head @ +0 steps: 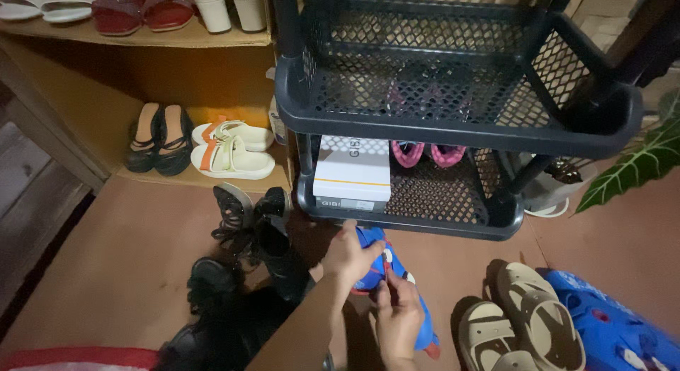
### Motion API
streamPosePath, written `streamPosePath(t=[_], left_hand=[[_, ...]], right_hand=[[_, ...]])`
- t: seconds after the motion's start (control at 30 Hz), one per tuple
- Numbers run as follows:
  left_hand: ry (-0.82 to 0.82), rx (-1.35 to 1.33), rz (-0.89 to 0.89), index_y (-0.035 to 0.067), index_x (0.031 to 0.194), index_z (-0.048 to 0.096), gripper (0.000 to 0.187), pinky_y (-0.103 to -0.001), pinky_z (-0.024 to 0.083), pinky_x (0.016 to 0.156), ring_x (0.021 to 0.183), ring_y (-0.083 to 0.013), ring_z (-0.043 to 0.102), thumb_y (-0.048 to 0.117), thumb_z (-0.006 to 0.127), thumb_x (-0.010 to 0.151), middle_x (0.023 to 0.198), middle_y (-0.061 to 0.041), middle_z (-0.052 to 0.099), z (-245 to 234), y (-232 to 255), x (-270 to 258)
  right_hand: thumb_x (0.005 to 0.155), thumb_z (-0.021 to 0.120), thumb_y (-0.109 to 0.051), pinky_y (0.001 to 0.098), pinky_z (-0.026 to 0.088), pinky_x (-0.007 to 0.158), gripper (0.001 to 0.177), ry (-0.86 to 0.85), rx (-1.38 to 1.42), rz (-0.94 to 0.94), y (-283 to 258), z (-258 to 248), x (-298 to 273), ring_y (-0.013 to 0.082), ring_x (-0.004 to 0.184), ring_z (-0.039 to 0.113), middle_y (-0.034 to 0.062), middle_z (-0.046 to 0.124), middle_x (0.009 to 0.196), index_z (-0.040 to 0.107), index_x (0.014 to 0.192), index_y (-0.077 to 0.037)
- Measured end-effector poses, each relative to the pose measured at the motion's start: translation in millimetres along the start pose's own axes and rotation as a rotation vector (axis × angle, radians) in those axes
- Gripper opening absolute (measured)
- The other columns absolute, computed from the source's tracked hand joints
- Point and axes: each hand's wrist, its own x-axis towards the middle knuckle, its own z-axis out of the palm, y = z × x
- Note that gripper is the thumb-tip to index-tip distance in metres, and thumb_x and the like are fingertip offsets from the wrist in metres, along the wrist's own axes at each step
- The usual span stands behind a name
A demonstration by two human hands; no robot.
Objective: The person organizes footwear by tying the laces of a pair of pink and purple sneakers and placing them on a black plastic shoe rack. They then pick up a pair of blue roller skates, adjust the straps, and place them on the rack. Finally, they pick up a pair of black boots and place them on the rack as well.
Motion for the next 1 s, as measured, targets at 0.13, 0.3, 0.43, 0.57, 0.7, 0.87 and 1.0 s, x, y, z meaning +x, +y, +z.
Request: streamPosePath(t=[0.13, 0.3, 0.43, 0.57, 0.7, 0.87, 1.0], left_hand=[[-0.017, 0.095, -0.022, 0.001, 0.128, 0.057, 0.072, -0.046, 0.056, 0.091, 0.109, -0.0394, 0.07, 0.046, 0.078, 0.075, 0.115, -0.024, 0.071, 4.6, -1.1, -3.6], [-0.059, 0.176, -0.116, 0.003, 0.144, 0.041, 0.082, -0.048, 0.057, 0.088, 0.108, -0.0401, 0.069, 0.049, 0.072, 0.083, 0.121, -0.024, 0.067, 13.1, -16.1, -0.2], [0.078, -0.021, 0.019, 0.001, 0.138, 0.049, 0.079, -0.045, 0.054, 0.096, 0.114, -0.0406, 0.068, 0.044, 0.078, 0.078, 0.119, -0.028, 0.069, 3.7, -44.2, 22.5], [0.033, -0.048, 0.082, 0.001, 0.136, 0.053, 0.078, -0.045, 0.053, 0.096, 0.116, -0.0411, 0.066, 0.042, 0.079, 0.075, 0.119, -0.029, 0.069, -2.9, -53.6, 40.7], [-0.037, -0.002, 0.129, 0.0, 0.128, 0.059, 0.077, -0.042, 0.054, 0.099, 0.115, -0.0376, 0.07, 0.044, 0.085, 0.07, 0.12, -0.026, 0.07, -2.6, -36.6, 54.2], [-0.082, 0.097, 0.165, 0.01, 0.133, 0.056, 0.074, -0.047, 0.051, 0.096, 0.112, -0.0425, 0.066, 0.046, 0.082, 0.073, 0.116, -0.025, 0.07, -10.7, -10.4, 30.2], [-0.022, 0.056, 0.18, 0.012, 0.132, 0.056, 0.069, -0.05, 0.055, 0.087, 0.102, -0.043, 0.07, 0.045, 0.077, 0.075, 0.105, -0.024, 0.074, -20.6, -24.0, 14.7]], right_hand=[[0.083, 0.07, -0.002, 0.0422, 0.054, 0.073, 0.02, -0.018, -0.222, -0.151, 0.6, -0.9, 8.4, 0.036, 0.08, 0.068, 0.0187, 0.069, 0.092, 0.071, 0.103, -0.005], [0.078, 0.07, -0.001, 0.0476, 0.053, 0.073, 0.035, -0.164, -0.442, -0.129, 8.0, 5.7, 24.8, 0.0426, 0.084, 0.067, 0.0227, 0.07, 0.097, 0.074, 0.112, -0.007], [0.083, 0.071, -0.009, 0.0351, 0.06, 0.081, 0.032, -0.38, -0.167, 0.197, 46.0, -7.7, 60.2, 0.0247, 0.09, 0.081, 0.0153, 0.081, 0.102, 0.079, 0.113, -0.012], [0.079, 0.072, -0.011, 0.0356, 0.061, 0.088, 0.054, -0.473, -0.117, 0.402, 74.0, -69.4, 64.4, 0.0246, 0.104, 0.077, 0.0148, 0.075, 0.12, 0.068, 0.133, -0.013], [0.065, 0.098, -0.021, 0.0419, 0.045, 0.098, 0.112, -0.621, -0.088, 0.174, 72.7, -62.0, 18.4, 0.036, 0.13, 0.054, 0.0234, 0.055, 0.142, 0.033, 0.155, -0.008], [0.068, 0.094, -0.024, 0.0409, 0.055, 0.102, 0.105, -0.438, 0.113, 0.349, 76.8, -26.5, -9.9, 0.0293, 0.124, 0.065, 0.0184, 0.061, 0.136, 0.032, 0.151, -0.006], [0.063, 0.095, -0.018, 0.0401, 0.054, 0.103, 0.093, -0.413, 0.132, 0.429, 93.0, -3.4, -10.7, 0.029, 0.12, 0.069, 0.02, 0.071, 0.132, 0.05, 0.144, -0.006]])
